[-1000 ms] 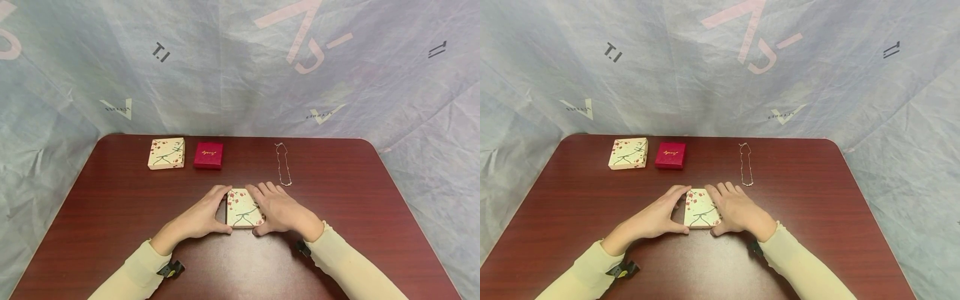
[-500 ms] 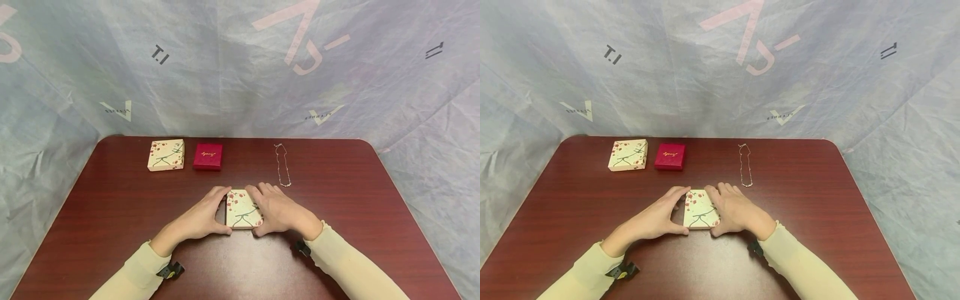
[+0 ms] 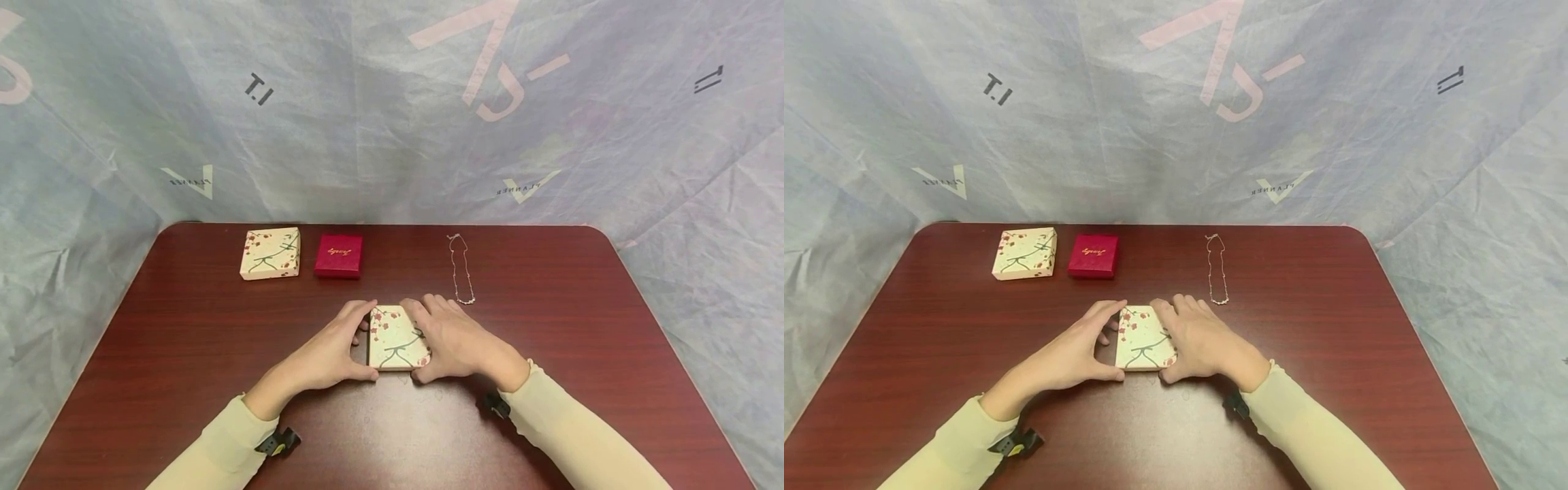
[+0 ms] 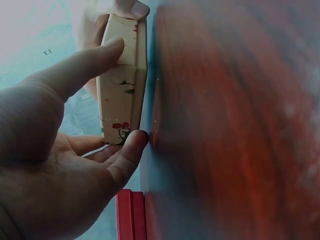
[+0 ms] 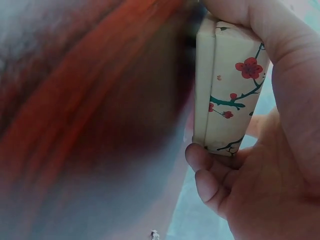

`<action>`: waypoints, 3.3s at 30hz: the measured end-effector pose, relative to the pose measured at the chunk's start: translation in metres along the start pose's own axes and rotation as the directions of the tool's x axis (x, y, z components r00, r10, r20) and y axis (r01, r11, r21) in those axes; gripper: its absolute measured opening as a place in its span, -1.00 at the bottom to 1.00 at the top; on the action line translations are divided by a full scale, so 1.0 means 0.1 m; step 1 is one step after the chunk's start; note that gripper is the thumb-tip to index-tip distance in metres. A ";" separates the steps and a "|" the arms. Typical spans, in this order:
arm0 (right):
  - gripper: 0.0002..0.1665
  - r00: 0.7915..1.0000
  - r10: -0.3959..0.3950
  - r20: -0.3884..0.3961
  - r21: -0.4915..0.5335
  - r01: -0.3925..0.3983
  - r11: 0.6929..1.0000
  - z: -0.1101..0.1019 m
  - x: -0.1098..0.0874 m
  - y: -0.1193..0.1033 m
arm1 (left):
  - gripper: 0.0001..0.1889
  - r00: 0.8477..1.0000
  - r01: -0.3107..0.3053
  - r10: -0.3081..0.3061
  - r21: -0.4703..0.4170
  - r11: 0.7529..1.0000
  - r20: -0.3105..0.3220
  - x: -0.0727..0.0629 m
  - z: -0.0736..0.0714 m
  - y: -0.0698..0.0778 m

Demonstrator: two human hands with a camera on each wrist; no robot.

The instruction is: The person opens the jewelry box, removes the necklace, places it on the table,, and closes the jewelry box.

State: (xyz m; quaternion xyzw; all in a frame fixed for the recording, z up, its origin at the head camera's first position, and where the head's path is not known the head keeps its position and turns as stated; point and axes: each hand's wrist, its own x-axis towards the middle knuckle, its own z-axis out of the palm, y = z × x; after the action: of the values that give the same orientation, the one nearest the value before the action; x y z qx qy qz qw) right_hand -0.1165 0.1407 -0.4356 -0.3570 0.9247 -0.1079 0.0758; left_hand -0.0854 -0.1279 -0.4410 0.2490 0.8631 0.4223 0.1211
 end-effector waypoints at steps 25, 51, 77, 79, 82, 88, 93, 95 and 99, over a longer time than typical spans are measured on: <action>0.44 0.999 0.011 -0.036 -0.026 -0.012 1.000 -0.42 0.21 0.35 | 0.16 0.994 0.004 0.019 0.201 0.980 -0.111 -0.07 -0.21 0.08; 0.41 0.996 0.062 0.058 0.034 -0.064 0.997 -0.58 0.90 0.96 | 0.05 0.979 -0.017 0.116 0.494 0.869 -0.170 -0.20 -0.22 0.09; 0.46 0.985 0.101 0.139 0.039 -0.107 0.994 -0.51 1.09 1.05 | 0.05 0.980 0.001 0.096 0.483 0.876 -0.176 -0.24 -0.21 0.07; 0.46 0.985 0.103 0.141 0.043 -0.110 0.993 -0.52 1.09 1.05 | 0.05 0.980 0.000 0.097 0.483 0.876 -0.176 -0.24 -0.21 0.06; 0.51 0.982 0.111 0.153 0.052 -0.121 0.991 -0.53 1.08 1.03 | 0.06 0.979 -0.003 0.099 0.482 0.876 -0.175 -0.23 -0.21 0.06; 0.68 0.986 0.109 0.126 0.046 -0.116 0.992 -0.54 1.06 1.00 | 0.09 0.981 0.001 0.090 0.472 0.882 -0.171 -0.22 -0.23 0.06; 0.69 0.993 0.090 0.073 0.023 -0.092 0.996 -0.59 0.98 0.99 | 0.11 0.982 0.006 0.083 0.466 0.885 -0.170 -0.19 -0.27 0.05; 0.69 0.995 0.079 0.055 0.025 -0.081 0.996 -0.62 0.93 0.97 | 0.11 0.981 0.007 0.083 0.462 0.887 -0.175 -0.17 -0.29 0.04; 0.65 0.998 0.061 0.015 0.029 -0.061 0.998 -0.67 0.79 0.90 | 0.12 0.978 0.004 0.091 0.453 0.891 -0.189 -0.13 -0.35 0.02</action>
State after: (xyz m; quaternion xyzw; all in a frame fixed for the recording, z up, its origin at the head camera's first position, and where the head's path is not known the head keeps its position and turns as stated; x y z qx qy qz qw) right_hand -0.2471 0.1617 -0.3985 -0.3282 0.9330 -0.1167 0.0907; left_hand -0.0887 -0.1572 -0.4178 0.2447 0.9395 0.2366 -0.0390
